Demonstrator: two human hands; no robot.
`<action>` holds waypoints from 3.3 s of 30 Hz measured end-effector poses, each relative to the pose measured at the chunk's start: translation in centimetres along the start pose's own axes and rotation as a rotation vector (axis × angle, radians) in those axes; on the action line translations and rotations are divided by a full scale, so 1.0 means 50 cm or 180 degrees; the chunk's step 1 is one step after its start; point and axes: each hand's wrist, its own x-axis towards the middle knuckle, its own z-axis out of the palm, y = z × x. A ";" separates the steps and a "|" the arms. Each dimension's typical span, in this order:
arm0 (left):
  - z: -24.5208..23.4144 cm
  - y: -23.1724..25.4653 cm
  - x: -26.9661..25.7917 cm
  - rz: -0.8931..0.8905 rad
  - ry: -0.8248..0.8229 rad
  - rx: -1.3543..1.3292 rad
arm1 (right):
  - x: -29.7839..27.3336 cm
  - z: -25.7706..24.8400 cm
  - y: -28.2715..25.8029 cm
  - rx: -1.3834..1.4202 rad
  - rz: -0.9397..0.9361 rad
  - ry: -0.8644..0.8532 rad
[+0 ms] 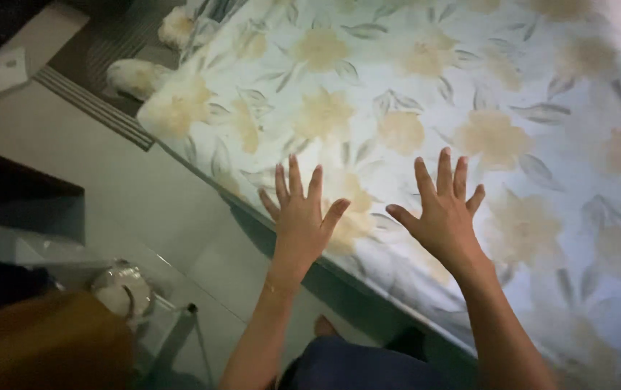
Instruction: Scrubbing a pillowcase with a brush, placing it on the bed, and opening the window curtains.
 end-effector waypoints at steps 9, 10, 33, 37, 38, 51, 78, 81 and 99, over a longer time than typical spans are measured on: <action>0.001 -0.070 -0.012 -0.0340 -0.0071 -0.0346 | 0.014 0.026 -0.054 -0.0058 0.0098 -0.0198; 0.017 -0.077 0.002 -0.0319 -0.0004 -0.0369 | 0.028 0.031 -0.055 -0.0126 -0.0004 -0.0199; -0.027 -0.435 0.035 -0.1656 -0.0008 0.0222 | 0.363 0.341 -0.357 -0.0188 -0.1354 -0.0746; -0.100 -0.551 0.072 -0.1621 0.0148 0.0166 | 0.451 0.387 -0.473 -0.0296 -0.1316 -0.0830; -0.127 -0.576 0.071 -0.1642 0.0147 0.0076 | 0.469 0.405 -0.501 -0.0318 -0.1274 -0.0881; -0.165 -0.921 0.274 -0.0743 0.0324 -0.0399 | 0.644 0.508 -0.610 -0.0024 -0.0469 -0.1037; -0.280 -1.523 0.790 0.0034 -0.0263 -0.0209 | 1.046 0.707 -0.962 0.0169 0.0757 -0.0539; -0.261 -1.556 0.843 0.0322 -0.0304 -0.0281 | 1.026 0.690 -0.995 0.0194 0.0973 -0.0318; -0.058 -1.506 1.179 0.0688 -0.0691 -0.0329 | 1.250 0.704 -0.893 -0.0061 0.1248 -0.0635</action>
